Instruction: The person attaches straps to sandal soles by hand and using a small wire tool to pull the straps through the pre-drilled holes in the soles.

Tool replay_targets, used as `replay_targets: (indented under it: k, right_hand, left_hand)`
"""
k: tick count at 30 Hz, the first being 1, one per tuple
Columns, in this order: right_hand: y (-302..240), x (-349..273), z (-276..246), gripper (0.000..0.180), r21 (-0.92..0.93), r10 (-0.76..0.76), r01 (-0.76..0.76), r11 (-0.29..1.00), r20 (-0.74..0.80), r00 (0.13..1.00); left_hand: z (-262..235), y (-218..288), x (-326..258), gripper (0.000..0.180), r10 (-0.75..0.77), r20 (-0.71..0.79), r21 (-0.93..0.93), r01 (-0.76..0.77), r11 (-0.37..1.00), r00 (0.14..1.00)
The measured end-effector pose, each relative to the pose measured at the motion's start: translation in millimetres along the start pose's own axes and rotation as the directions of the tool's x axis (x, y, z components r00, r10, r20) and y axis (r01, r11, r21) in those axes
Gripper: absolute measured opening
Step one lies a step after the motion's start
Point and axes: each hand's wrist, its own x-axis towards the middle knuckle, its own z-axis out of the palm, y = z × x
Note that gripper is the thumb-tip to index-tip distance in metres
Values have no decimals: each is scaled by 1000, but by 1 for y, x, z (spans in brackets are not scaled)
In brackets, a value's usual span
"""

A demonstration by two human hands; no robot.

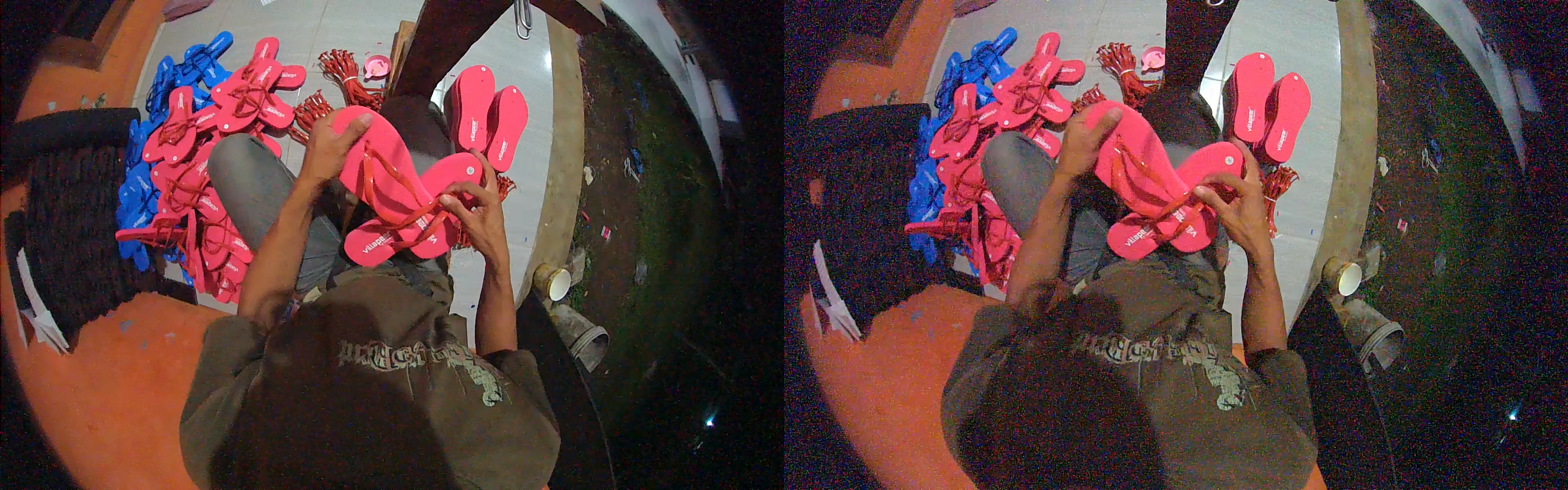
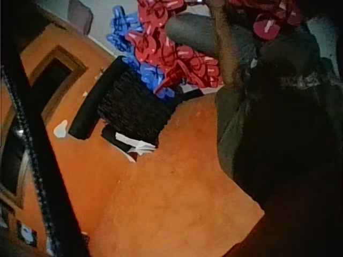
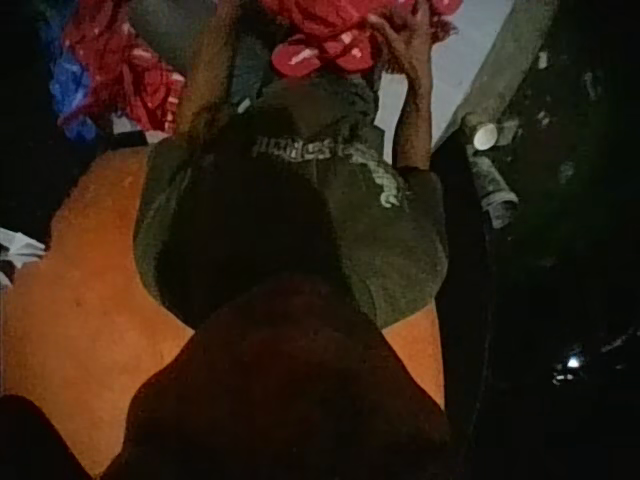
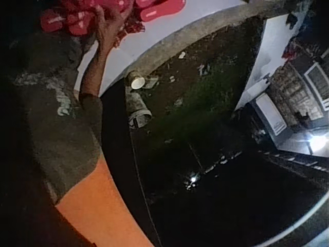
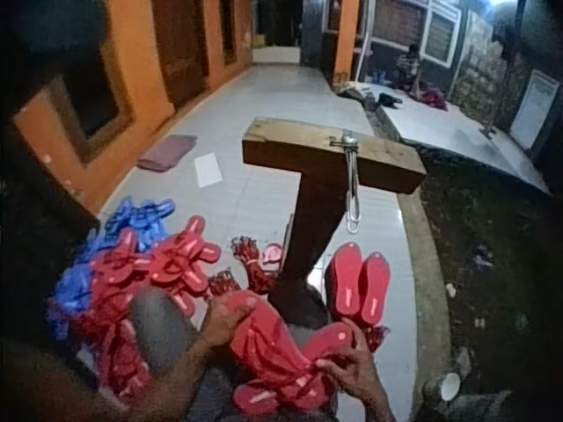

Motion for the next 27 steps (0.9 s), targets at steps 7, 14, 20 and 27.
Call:
replay_targets:
  k: [7, 14, 20, 27]
  right_hand:
    - [-20, 12, 5, 22, -254, -84, 104, 961, 88, 993]
    - [-14, 45, 58, 21, 219, 155, -117, 969, -168, 974]
    - [56, 30, 178, 28, -808, -310, 202, 553, 26, 950]
    - [11, 14, 137, 19, -494, 41, 325, 806, 595, 802]
  left_hand:
    - [28, -24, -44, 40, -191, 332, -421, 326, 847, 924]
    - [-125, -35, -67, 23, -458, -323, -836, -23, 549, 828]
    - [-265, -44, -105, 37, -352, -757, -640, -520, 565, 550]
    - [-383, -120, -139, 42, -241, -912, -405, -640, 652, 332]
